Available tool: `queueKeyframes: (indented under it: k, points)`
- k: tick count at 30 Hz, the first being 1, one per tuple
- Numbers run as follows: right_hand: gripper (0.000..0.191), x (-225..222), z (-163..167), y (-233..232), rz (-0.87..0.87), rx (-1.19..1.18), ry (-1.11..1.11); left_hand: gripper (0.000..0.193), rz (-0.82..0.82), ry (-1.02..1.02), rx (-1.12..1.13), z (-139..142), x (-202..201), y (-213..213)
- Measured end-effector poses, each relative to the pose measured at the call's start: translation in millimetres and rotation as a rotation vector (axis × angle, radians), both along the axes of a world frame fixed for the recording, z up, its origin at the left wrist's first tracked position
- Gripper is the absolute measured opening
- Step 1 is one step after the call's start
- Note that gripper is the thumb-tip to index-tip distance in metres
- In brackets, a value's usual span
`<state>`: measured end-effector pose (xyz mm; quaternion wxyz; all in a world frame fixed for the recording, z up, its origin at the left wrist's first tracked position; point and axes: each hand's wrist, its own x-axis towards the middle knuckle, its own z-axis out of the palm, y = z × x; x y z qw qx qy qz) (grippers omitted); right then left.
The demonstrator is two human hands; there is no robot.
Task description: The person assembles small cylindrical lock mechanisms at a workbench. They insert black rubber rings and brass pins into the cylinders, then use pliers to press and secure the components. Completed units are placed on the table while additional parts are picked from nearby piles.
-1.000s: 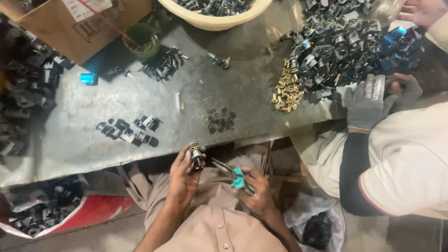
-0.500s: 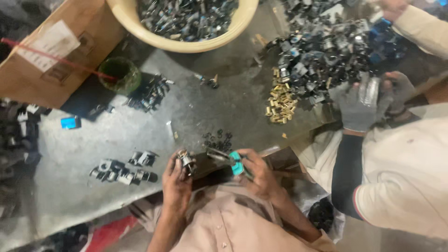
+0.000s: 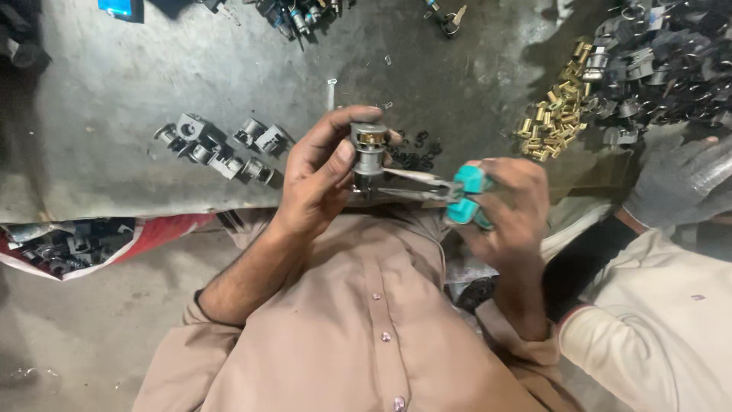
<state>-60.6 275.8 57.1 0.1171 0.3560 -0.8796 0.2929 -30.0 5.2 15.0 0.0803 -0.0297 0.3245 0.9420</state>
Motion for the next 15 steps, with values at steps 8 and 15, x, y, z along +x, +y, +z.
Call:
queueKeyframes:
  k: [8, 15]
  points:
    - [0.041, -17.1, 32.0, 5.0, 0.112, 0.185, 0.144, 0.051, -0.040, 0.097, -0.041, 2.4, 11.3, -3.8]
    - [0.033, -23.7, 63.4, -2.5, 0.149, 0.346, 0.277, 0.047, -0.049, 0.150, -0.077, -1.5, 23.3, -10.9]
